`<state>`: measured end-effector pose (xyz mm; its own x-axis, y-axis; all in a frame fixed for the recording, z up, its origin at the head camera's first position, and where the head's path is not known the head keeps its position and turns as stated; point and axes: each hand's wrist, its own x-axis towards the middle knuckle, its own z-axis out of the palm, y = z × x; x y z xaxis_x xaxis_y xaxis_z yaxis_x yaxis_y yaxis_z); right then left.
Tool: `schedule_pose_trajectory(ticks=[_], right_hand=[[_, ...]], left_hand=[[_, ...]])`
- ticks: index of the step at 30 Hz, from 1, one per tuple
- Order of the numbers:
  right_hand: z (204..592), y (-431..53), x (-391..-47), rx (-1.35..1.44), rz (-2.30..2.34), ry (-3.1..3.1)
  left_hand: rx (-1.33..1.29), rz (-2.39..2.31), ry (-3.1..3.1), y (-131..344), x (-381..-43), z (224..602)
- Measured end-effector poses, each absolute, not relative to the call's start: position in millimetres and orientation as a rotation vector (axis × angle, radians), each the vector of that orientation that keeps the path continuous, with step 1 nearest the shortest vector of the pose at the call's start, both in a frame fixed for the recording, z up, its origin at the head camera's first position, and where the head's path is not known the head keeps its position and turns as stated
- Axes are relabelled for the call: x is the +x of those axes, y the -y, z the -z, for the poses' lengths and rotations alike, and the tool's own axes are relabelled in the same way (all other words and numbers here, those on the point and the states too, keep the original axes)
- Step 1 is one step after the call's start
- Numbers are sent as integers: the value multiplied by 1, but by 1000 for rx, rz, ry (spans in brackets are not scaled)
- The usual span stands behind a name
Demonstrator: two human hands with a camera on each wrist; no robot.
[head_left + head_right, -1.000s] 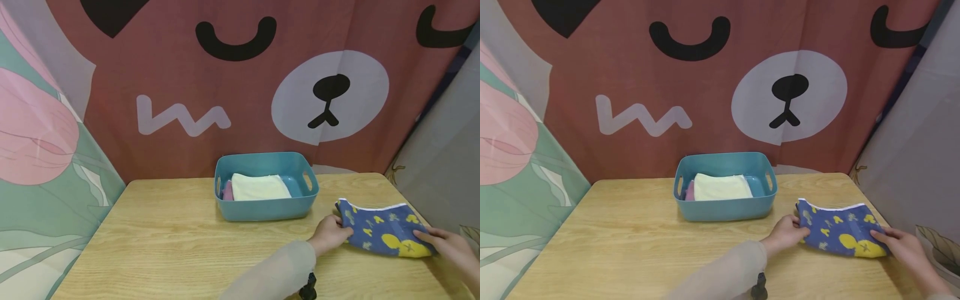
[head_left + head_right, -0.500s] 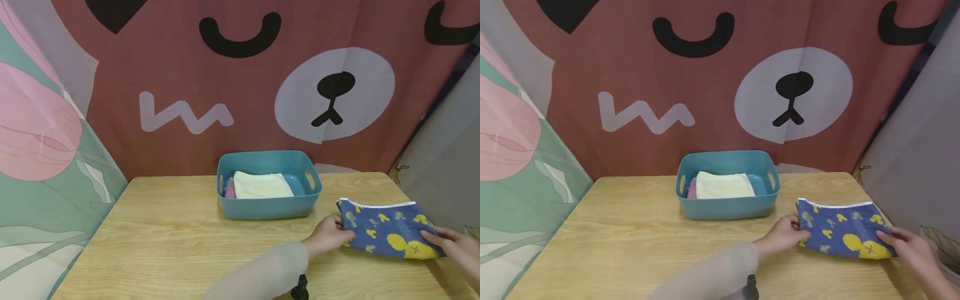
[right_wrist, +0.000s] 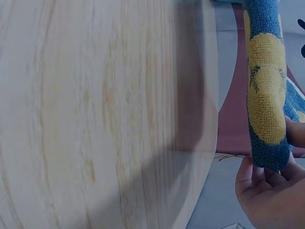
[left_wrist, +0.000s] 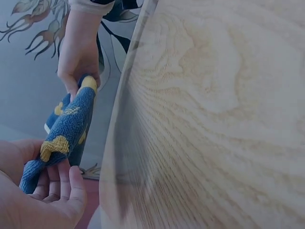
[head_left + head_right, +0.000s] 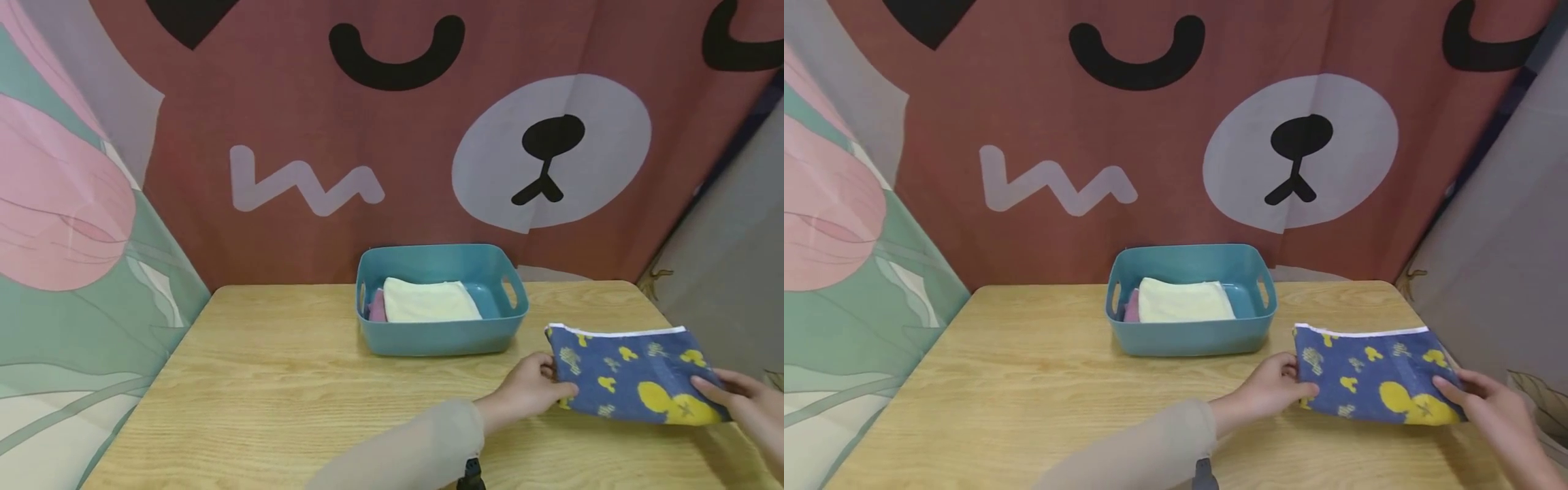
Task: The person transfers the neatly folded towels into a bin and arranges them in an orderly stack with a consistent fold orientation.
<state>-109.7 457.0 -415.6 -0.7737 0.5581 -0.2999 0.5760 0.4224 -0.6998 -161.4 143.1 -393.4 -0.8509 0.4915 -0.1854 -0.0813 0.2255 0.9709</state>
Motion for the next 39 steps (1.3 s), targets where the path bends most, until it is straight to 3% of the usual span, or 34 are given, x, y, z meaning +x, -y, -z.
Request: schedule_pose_trajectory(ticks=[12,39], right_hand=[[401,-427,-106,1074,1273,-2693],[376,-400,-94,830,1228,-2728]], left_hand=[[466,-1707,-1919,-119,-155,387],[517,-1703,-1834,-70,-140,373]])
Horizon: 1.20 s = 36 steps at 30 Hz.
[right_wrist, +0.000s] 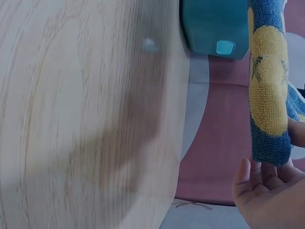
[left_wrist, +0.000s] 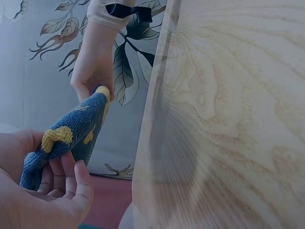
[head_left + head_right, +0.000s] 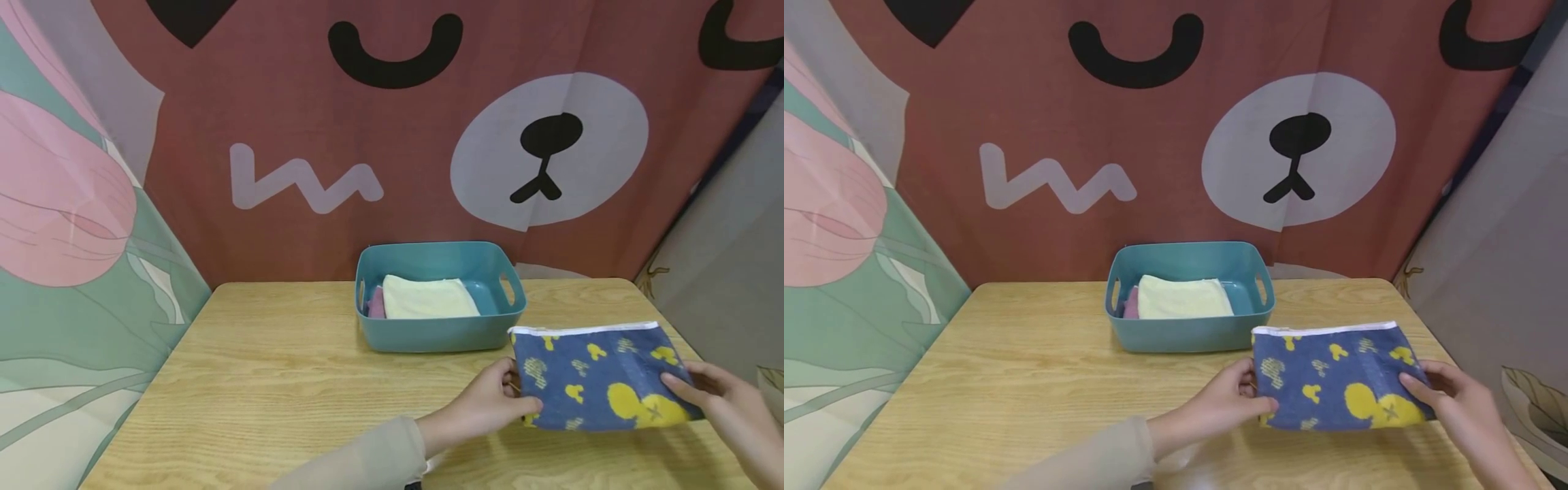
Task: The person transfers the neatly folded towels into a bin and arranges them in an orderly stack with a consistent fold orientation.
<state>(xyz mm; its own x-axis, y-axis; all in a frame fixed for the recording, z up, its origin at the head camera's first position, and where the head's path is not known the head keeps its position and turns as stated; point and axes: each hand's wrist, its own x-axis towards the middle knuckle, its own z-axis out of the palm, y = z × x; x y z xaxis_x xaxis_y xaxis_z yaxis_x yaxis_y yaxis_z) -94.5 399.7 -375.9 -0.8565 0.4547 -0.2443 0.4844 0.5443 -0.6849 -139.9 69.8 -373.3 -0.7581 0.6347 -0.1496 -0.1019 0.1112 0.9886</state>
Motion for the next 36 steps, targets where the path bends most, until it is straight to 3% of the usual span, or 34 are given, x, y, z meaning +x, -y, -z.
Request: schedule_pose_trajectory(ticks=[36], right_hand=[[353,-354,-87,464,1343,-2727]], left_hand=[[641,-1764,-1882,-5,-144,357]])
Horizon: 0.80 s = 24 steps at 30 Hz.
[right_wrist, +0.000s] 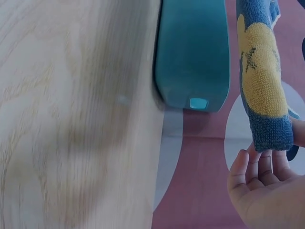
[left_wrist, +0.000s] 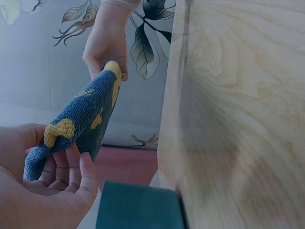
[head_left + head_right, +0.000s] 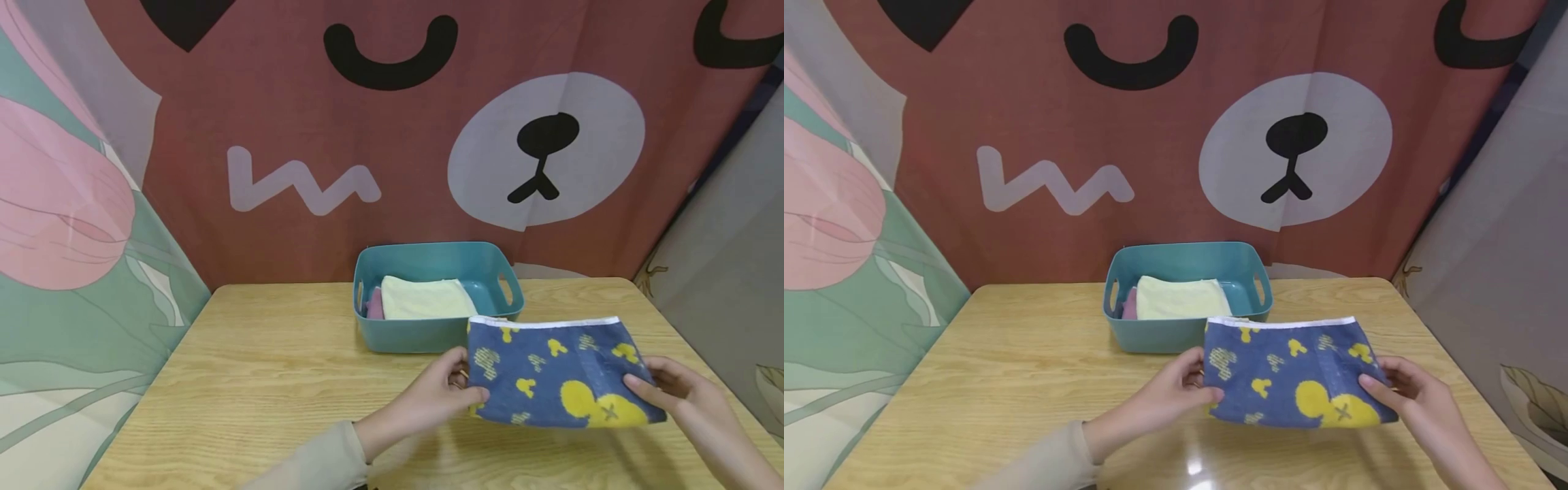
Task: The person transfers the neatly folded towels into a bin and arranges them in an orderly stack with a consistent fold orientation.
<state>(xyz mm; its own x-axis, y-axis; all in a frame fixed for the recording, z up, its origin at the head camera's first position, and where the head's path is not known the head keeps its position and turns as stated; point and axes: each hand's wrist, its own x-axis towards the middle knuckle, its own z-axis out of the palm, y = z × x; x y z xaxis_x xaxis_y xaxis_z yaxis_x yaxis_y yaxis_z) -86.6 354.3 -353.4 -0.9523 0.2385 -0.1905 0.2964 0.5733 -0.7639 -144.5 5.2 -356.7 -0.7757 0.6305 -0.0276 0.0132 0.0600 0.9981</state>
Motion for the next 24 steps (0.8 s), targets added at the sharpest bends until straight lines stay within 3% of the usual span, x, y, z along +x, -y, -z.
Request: schedule_pose_trajectory(ticks=[24], right_hand=[[346,-309,-80,336,1349,-2799]], left_hand=[[695,-1693,-2115,50,-141,334]])
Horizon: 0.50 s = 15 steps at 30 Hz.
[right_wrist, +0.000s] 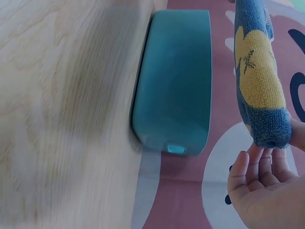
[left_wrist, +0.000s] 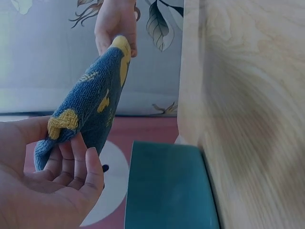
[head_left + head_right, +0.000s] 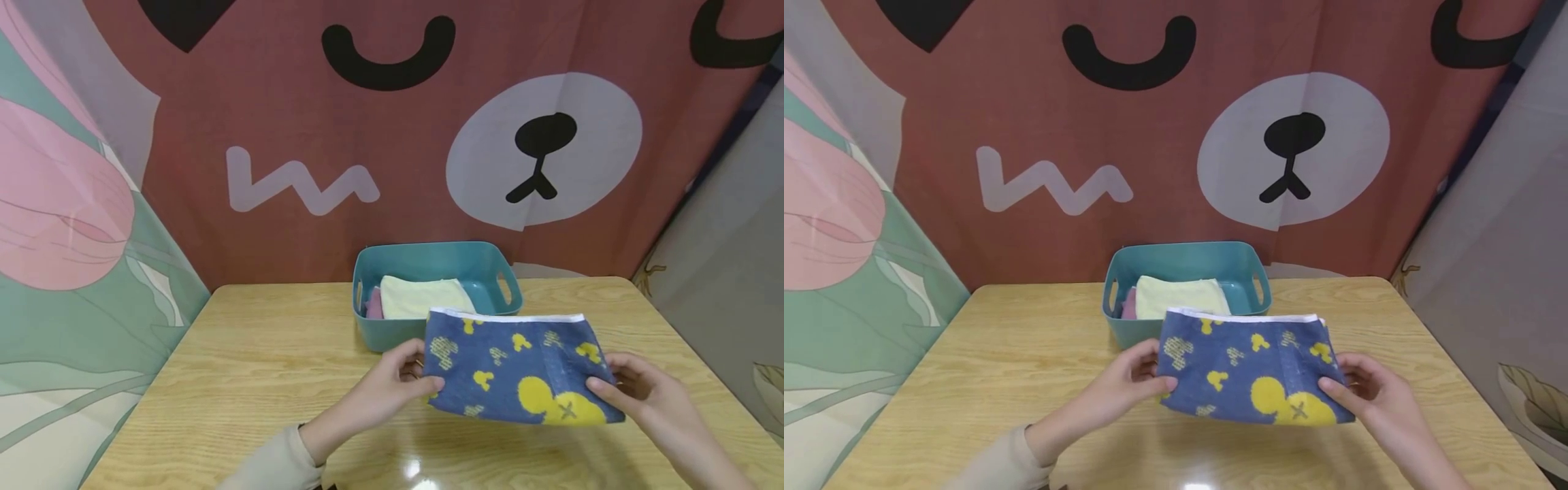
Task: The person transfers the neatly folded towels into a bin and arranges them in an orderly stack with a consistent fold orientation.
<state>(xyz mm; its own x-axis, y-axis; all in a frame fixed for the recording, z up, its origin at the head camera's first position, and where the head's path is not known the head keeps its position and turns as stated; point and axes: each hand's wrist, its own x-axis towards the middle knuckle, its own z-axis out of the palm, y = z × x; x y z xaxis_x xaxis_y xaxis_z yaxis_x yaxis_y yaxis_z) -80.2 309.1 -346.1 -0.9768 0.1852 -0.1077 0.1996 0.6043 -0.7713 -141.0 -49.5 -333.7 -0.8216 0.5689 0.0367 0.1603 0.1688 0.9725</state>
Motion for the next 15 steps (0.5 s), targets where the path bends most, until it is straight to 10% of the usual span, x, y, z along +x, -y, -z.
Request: schedule_pose_trajectory(ticks=[15], right_hand=[[346,-274,-85,145,1487,-2929]], left_hand=[[637,-1732,-2206,76,-140,333]])
